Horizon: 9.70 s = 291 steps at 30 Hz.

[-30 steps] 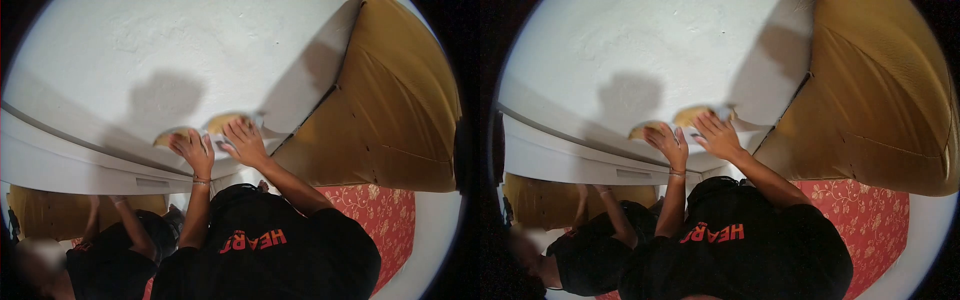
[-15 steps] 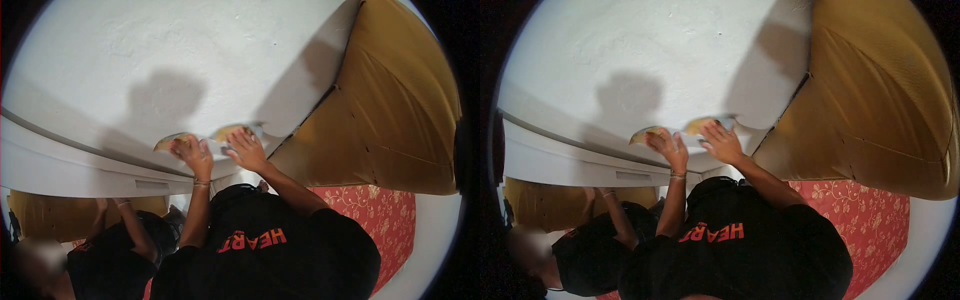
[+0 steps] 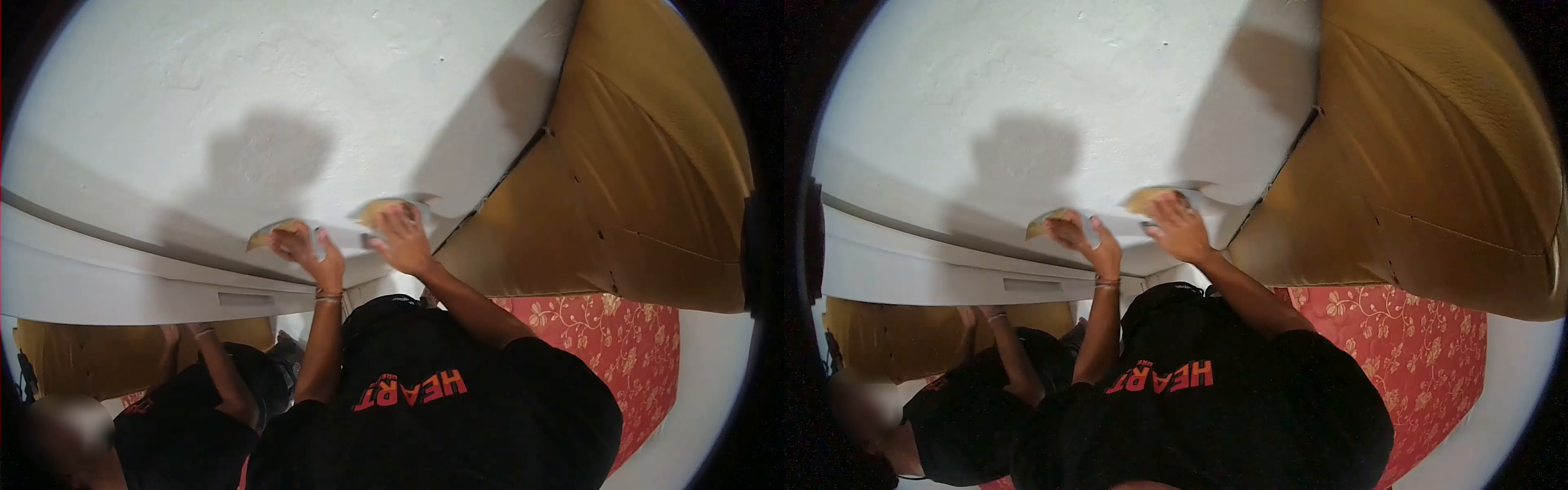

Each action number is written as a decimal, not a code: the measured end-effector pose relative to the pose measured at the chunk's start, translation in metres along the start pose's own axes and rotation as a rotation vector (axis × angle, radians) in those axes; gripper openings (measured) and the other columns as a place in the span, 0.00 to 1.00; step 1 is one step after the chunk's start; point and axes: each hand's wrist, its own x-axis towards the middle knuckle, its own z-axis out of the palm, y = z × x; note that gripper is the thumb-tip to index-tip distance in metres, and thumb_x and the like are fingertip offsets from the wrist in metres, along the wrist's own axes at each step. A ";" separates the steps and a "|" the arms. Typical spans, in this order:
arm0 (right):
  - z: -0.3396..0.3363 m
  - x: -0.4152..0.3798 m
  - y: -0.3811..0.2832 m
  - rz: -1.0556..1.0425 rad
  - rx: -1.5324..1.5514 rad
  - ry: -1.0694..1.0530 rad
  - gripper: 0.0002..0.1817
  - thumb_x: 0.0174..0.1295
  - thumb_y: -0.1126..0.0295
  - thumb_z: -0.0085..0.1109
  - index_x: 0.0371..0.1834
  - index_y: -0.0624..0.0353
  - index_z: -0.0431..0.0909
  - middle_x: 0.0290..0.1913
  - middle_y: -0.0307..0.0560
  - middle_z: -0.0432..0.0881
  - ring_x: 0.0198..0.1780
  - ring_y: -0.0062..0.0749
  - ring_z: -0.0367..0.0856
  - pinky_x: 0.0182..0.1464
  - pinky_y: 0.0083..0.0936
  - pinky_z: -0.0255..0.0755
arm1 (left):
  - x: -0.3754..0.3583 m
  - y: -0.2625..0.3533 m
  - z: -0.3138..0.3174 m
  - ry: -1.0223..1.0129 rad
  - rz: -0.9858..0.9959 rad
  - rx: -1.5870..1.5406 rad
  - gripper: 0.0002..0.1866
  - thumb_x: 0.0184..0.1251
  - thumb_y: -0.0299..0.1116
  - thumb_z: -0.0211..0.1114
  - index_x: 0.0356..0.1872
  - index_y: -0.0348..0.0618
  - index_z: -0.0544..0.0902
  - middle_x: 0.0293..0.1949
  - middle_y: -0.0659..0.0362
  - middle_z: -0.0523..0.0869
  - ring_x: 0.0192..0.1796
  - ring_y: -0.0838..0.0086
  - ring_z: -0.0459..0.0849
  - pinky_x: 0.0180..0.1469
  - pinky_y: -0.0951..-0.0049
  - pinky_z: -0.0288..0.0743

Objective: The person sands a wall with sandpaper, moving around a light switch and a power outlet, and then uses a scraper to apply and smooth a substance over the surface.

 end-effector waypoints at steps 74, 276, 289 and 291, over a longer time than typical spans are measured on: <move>-0.078 0.045 0.011 0.188 -0.174 -0.118 0.34 0.56 0.59 0.48 0.63 0.63 0.52 0.67 0.61 0.46 0.68 0.55 0.41 0.62 0.59 0.35 | 0.066 -0.019 -0.031 0.118 0.044 0.141 0.30 0.67 0.39 0.44 0.66 0.42 0.46 0.66 0.40 0.40 0.69 0.54 0.38 0.65 0.50 0.33; -0.075 0.046 0.019 0.135 -0.216 0.146 0.36 0.56 0.60 0.49 0.64 0.66 0.48 0.67 0.63 0.42 0.68 0.57 0.38 0.63 0.57 0.28 | 0.069 -0.013 -0.045 0.026 -0.089 0.092 0.30 0.67 0.43 0.43 0.66 0.45 0.48 0.67 0.44 0.35 0.69 0.50 0.34 0.65 0.50 0.30; -0.067 0.038 0.007 -0.069 -0.317 -0.030 0.35 0.56 0.57 0.48 0.64 0.65 0.50 0.67 0.61 0.43 0.69 0.51 0.39 0.65 0.54 0.30 | 0.072 0.004 -0.029 0.030 0.010 0.090 0.28 0.68 0.42 0.41 0.66 0.44 0.50 0.67 0.43 0.37 0.69 0.50 0.34 0.65 0.51 0.31; -0.084 0.062 0.030 0.113 -0.218 0.239 0.35 0.57 0.60 0.46 0.64 0.66 0.47 0.67 0.64 0.42 0.68 0.56 0.37 0.64 0.55 0.27 | 0.100 0.004 -0.053 0.117 -0.048 0.112 0.28 0.68 0.42 0.42 0.66 0.44 0.51 0.67 0.43 0.37 0.69 0.51 0.34 0.65 0.51 0.31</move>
